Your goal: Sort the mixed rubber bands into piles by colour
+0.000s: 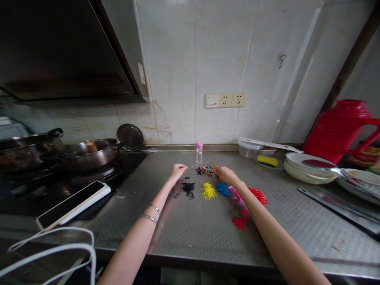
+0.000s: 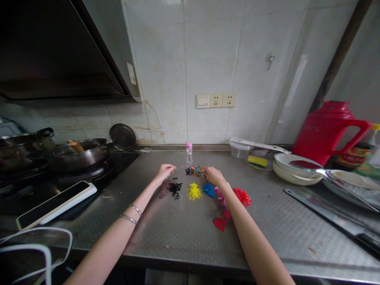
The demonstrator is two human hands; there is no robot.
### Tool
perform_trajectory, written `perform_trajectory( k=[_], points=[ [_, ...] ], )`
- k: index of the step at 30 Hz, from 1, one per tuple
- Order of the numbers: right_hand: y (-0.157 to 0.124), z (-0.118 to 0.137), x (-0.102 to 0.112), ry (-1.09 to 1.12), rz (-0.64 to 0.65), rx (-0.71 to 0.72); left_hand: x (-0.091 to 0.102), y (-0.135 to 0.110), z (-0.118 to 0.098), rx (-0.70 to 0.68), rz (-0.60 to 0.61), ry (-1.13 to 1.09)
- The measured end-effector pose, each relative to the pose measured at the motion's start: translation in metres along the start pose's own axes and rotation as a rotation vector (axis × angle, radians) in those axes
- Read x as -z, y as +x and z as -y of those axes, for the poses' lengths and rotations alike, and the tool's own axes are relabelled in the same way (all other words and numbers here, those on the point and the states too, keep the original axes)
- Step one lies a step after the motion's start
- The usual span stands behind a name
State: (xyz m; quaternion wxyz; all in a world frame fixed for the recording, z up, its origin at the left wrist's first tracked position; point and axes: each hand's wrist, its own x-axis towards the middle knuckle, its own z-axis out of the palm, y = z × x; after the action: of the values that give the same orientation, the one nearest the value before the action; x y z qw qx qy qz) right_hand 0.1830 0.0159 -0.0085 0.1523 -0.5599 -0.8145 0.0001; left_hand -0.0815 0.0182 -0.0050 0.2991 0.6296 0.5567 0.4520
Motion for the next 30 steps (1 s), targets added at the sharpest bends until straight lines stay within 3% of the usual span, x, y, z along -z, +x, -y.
perform_trajectory(
  k=[6,13,19,25,30],
  points=[
    [0.000,-0.006,-0.004,0.127,-0.054,0.005,0.000,-0.001,0.000,-0.008,-0.001,0.005],
    [0.007,-0.011,-0.007,0.600,-0.181,-0.016,0.000,-0.002,-0.003,0.005,-0.001,0.008],
    [0.005,-0.012,-0.008,0.887,-0.096,-0.102,-0.002,-0.004,-0.006,0.017,0.017,-0.007],
    [0.004,-0.009,-0.004,0.951,-0.109,-0.130,-0.002,-0.006,-0.005,0.009,0.006,-0.023],
    [0.004,0.012,0.004,0.790,-0.162,-0.044,-0.002,-0.005,-0.004,0.007,0.005,-0.030]
  ],
)
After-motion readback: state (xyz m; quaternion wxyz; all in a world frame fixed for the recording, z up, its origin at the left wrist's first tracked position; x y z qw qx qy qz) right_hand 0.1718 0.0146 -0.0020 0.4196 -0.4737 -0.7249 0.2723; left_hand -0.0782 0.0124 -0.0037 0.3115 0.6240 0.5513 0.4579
